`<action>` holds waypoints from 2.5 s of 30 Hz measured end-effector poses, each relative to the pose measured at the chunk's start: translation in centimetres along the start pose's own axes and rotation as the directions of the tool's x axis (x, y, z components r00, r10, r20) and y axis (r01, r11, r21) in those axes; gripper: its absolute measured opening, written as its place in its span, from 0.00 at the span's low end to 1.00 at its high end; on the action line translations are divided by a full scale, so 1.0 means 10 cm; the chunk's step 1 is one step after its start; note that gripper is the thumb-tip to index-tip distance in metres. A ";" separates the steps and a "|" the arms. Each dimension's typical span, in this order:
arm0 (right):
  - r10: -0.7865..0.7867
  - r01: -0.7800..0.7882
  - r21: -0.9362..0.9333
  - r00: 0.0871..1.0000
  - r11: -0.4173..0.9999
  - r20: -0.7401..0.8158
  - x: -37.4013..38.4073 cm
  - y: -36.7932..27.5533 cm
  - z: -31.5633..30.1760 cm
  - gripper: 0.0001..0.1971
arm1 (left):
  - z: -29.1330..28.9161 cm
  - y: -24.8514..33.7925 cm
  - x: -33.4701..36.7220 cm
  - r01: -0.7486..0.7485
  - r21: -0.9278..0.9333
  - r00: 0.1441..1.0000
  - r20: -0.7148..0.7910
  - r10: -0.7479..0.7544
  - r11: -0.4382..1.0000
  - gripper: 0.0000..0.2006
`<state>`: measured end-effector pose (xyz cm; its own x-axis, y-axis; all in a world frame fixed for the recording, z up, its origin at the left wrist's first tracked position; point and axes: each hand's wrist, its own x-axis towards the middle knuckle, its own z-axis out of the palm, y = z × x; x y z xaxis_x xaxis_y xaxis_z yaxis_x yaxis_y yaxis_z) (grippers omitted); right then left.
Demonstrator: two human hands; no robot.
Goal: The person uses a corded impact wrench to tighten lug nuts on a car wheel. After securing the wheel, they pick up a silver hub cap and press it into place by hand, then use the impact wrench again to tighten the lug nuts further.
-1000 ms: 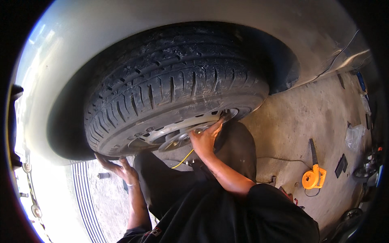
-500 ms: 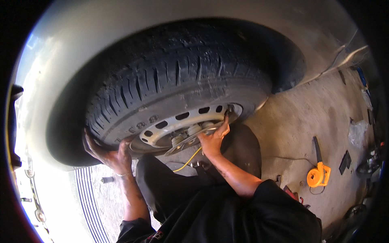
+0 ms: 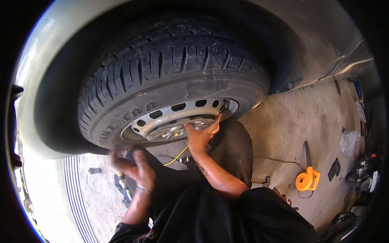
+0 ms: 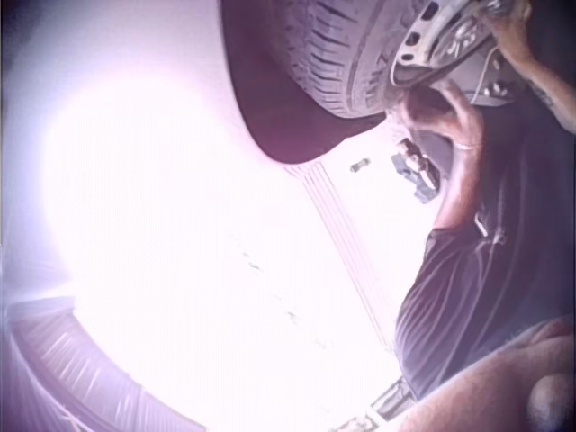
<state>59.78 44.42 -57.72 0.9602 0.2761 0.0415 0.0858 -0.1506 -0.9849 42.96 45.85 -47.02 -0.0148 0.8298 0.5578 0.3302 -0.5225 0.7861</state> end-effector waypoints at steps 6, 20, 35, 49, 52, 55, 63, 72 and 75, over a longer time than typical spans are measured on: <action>-0.023 0.021 0.157 1.000 0.987 0.012 0.06 -0.06 0.00 0.64 | 0.38 -0.45 -0.31 0.953 -0.276 0.260 0.534 -0.805 0.125 0.48; -0.060 0.048 0.137 0.994 0.989 0.087 0.20 0.20 -0.12 0.62 | 0.82 -0.69 -0.48 0.874 -0.481 0.311 0.449 -0.838 0.067 0.48; 0.175 0.372 -0.562 0.700 0.739 0.693 -0.55 1.24 0.53 0.13 | 0.87 -0.81 -0.56 0.845 -0.535 0.276 0.409 -0.870 0.016 0.45; 0.180 0.769 -0.417 0.380 0.484 0.908 -0.54 1.30 0.48 0.12 | 0.92 -0.88 -0.58 0.865 -0.500 0.243 0.368 -0.898 0.029 0.31; 0.182 0.781 -0.391 0.347 0.487 0.920 -0.54 1.29 0.50 0.12 | 0.93 -0.95 -0.57 0.843 -0.534 0.310 0.390 -0.867 0.061 0.31; 0.174 0.795 -0.349 0.303 0.496 0.937 -0.43 1.22 0.55 0.13 | 0.91 -1.04 -0.63 0.848 -0.527 0.216 0.437 -0.873 -0.054 0.42; 0.108 0.311 -0.209 0.312 0.927 0.944 -0.01 0.47 0.00 0.13 | 0.89 -0.98 -0.63 0.841 -0.541 0.279 0.446 -0.850 -0.009 0.46; 0.284 -0.726 0.473 0.653 0.500 0.702 -0.05 -0.05 -0.42 0.12 | 0.87 -0.83 -0.55 0.855 -0.519 0.255 0.389 -0.885 0.018 0.36; 0.281 -0.724 0.539 0.675 0.431 0.682 -0.05 -0.21 -0.29 0.11 | 0.86 -0.82 -0.56 0.850 -0.525 0.279 0.391 -0.877 0.037 0.35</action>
<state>59.86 41.89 -55.22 0.4913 0.7916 -0.3634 -0.8011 0.2470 -0.5452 48.45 47.20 -58.85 0.0750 0.7666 -0.6378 -0.4959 0.5836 0.6431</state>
